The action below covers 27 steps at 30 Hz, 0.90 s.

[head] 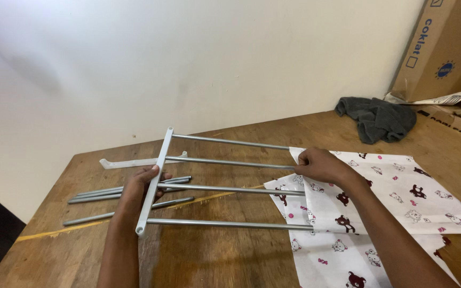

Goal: The person assembles a small fabric-covered shelving unit by inserting metal rods into white plastic connectors and attaching patterned fabric panels. They work on a wooden table, connecting the frame pieces and securing the fabric to form the shelves.

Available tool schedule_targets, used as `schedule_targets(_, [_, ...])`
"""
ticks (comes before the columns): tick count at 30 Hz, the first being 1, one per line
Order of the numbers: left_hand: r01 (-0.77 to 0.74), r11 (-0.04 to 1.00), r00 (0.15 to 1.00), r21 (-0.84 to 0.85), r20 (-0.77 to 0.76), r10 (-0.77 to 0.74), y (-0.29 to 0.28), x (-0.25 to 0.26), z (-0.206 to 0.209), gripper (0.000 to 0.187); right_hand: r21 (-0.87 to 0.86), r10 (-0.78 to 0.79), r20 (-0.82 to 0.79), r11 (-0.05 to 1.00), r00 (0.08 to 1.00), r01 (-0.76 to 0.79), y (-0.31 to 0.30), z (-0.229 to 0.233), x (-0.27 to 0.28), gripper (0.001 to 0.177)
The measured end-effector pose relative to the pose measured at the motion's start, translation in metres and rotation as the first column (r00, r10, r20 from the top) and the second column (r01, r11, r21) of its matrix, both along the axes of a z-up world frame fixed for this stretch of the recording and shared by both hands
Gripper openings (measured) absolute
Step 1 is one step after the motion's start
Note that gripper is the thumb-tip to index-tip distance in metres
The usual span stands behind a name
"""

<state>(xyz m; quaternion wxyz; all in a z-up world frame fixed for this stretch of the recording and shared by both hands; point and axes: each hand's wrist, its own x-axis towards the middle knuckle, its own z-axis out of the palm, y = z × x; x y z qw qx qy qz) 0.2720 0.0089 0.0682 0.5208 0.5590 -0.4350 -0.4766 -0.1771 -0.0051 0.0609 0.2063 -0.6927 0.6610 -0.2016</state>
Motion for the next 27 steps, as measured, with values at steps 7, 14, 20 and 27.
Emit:
schedule_targets(7, [0.077, 0.997, 0.995, -0.027, -0.060, -0.079, 0.000, -0.027, 0.004, 0.032, -0.067, -0.047, -0.184, 0.997, 0.982, 0.035, 0.017, 0.016, 0.025, 0.032])
schedule_targets(14, [0.073, 0.997, 0.996, -0.008, -0.046, -0.074, 0.007, -0.035, 0.014, 0.032, 0.032, -0.082, -0.318, 0.995, 0.944, 0.098, 0.024, 0.021, 0.033, 0.030])
schedule_targets(20, [0.068, 0.998, 0.997, 0.003, -0.043, -0.068, 0.006, -0.044, 0.009, 0.032, 0.006, -0.101, -0.304, 0.994, 0.947, 0.108, 0.022, 0.011, 0.038, 0.028])
schedule_targets(27, [0.078, 0.997, 0.996, -0.014, -0.049, -0.079, 0.003, -0.056, 0.009, 0.027, -0.043, -0.101, -0.310, 0.995, 0.945, 0.093, 0.023, 0.009, 0.049, 0.029])
